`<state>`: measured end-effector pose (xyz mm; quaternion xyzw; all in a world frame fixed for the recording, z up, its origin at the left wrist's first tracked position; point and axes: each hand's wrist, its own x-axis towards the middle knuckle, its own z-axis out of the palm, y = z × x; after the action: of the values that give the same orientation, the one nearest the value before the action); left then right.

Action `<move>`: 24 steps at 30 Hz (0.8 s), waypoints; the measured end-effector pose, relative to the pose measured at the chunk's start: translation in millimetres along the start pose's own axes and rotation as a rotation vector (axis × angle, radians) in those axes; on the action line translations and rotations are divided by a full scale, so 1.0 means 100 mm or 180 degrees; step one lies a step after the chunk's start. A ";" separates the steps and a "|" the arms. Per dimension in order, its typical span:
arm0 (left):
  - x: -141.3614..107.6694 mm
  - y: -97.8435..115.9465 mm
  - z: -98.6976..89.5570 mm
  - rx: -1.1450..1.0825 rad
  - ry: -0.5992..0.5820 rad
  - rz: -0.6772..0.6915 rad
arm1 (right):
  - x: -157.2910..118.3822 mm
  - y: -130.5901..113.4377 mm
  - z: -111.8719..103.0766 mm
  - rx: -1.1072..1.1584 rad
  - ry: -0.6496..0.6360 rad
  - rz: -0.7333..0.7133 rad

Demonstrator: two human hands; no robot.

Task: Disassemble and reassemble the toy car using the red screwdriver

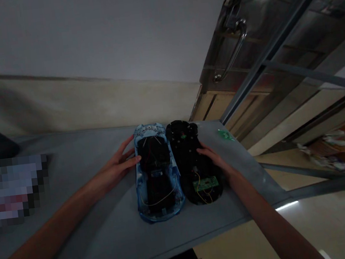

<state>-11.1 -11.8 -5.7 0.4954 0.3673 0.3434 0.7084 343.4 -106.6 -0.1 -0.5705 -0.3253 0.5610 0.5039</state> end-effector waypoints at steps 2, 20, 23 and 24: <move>0.00 -0.01 0.00 -0.0013 0.0023 -0.0001 | 0.00 0.00 0.00 -0.0015 -0.0012 0.0002; -0.06 0.12 0.12 -0.0047 0.0173 -0.0032 | 0.05 0.02 -0.03 -0.0035 -0.0042 -0.0060; -0.05 0.13 0.13 -0.0042 0.0265 -0.0036 | 0.04 0.01 -0.02 -0.0057 -0.0124 -0.0107; -0.06 0.13 0.13 -0.0037 0.0271 -0.0034 | 0.03 0.01 -0.01 -0.0074 -0.0155 -0.0107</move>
<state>-3.9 -19.2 10.8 0.4742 0.3978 0.3624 0.6968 345.1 -104.0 -1.8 -0.5570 -0.3535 0.5624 0.4985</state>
